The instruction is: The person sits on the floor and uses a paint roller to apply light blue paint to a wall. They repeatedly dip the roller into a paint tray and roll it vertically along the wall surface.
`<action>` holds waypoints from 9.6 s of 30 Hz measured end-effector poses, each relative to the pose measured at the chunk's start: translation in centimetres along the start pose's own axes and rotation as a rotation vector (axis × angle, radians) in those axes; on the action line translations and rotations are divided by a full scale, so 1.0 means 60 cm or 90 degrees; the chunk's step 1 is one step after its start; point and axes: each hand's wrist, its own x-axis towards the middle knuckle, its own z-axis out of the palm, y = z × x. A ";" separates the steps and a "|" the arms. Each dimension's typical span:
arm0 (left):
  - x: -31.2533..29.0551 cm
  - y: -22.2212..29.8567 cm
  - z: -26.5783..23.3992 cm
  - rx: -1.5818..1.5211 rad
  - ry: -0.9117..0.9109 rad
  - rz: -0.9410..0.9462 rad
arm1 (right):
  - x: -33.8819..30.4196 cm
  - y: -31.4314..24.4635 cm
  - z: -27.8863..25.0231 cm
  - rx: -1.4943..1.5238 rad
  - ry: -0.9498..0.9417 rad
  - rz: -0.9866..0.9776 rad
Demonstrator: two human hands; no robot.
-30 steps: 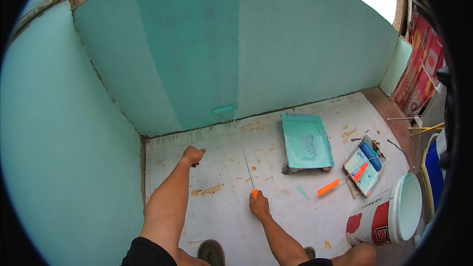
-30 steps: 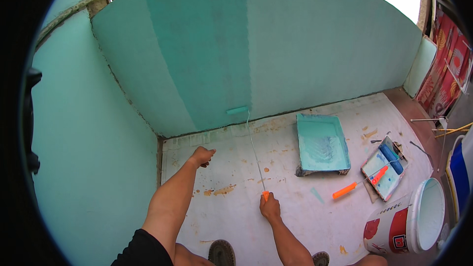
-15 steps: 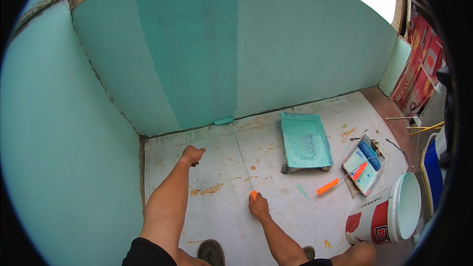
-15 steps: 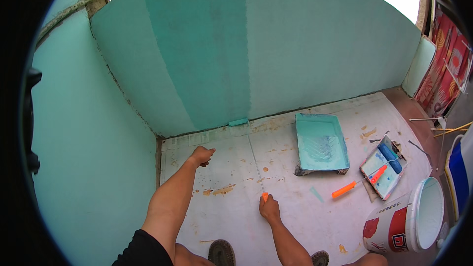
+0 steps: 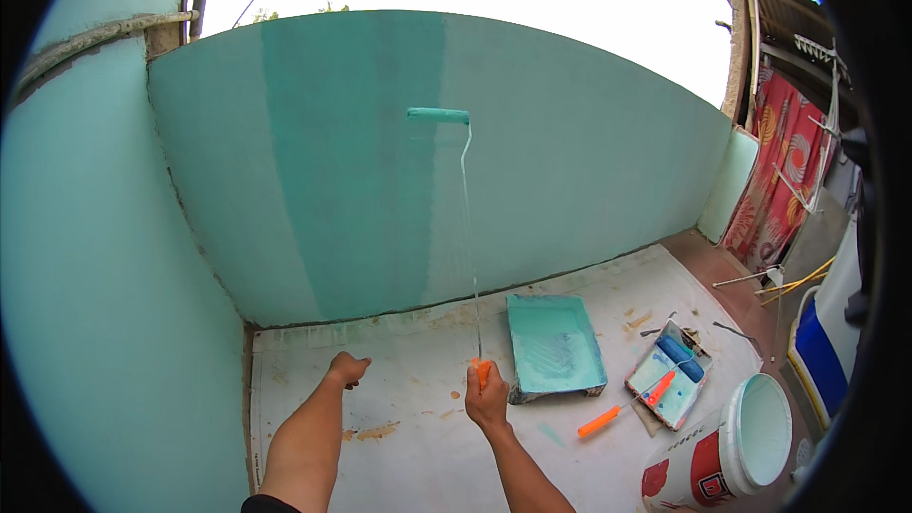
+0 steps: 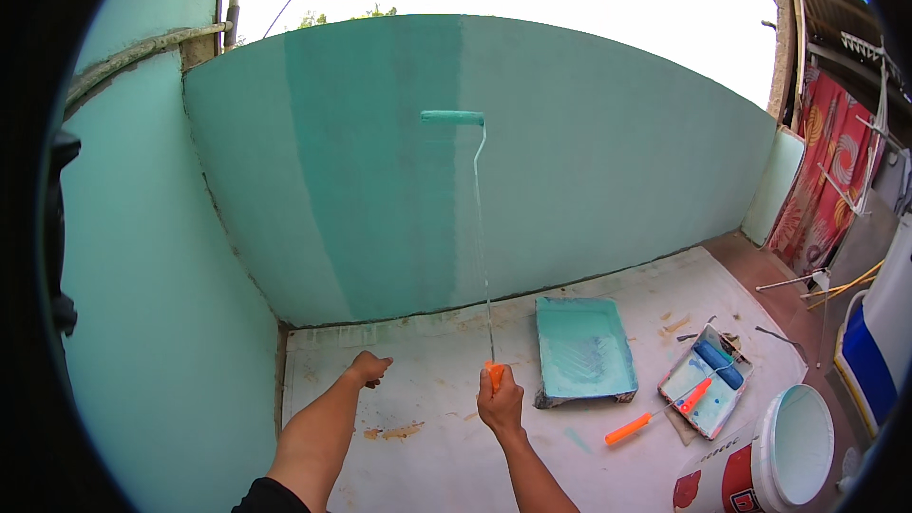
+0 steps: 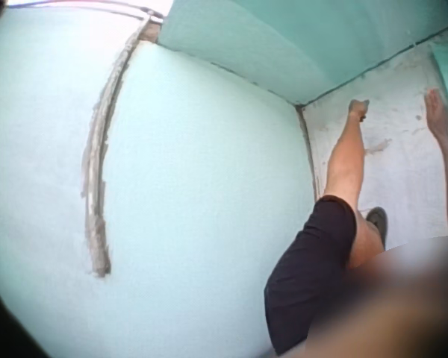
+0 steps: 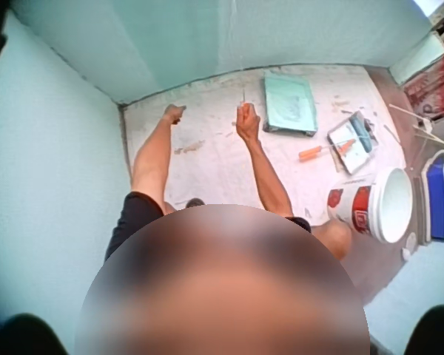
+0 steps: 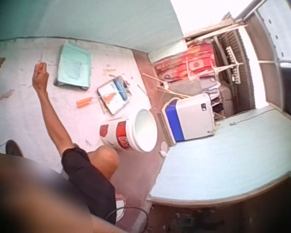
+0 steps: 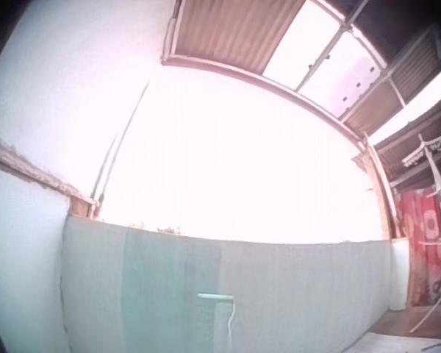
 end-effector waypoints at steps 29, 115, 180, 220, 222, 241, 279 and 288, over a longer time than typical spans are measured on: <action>-0.005 -0.008 -0.009 0.017 0.011 0.017 | 0.153 -0.005 0.033 -0.076 0.023 -0.022; -0.036 0.020 -0.024 0.033 -0.016 -0.009 | -0.182 0.224 -0.031 -0.296 -0.286 0.424; -0.023 -0.015 -0.036 0.024 -0.004 0.000 | 0.149 -0.009 -0.001 -0.066 0.019 -0.012; -0.044 -0.003 -0.045 0.029 -0.014 -0.010 | -0.181 0.230 -0.014 -0.284 -0.214 0.362; -0.043 -0.002 -0.044 0.030 -0.012 -0.010 | -0.182 0.226 -0.017 -0.291 -0.215 0.366; -0.040 0.003 -0.038 0.026 -0.021 -0.008 | -0.181 0.222 -0.028 -0.310 -0.284 0.430; 0.021 0.103 0.182 0.148 -0.152 0.110 | -0.298 0.150 -0.296 -0.293 0.068 0.341; -0.015 0.095 0.112 0.141 -0.107 0.101 | -0.068 -0.074 -0.001 0.090 -0.055 0.093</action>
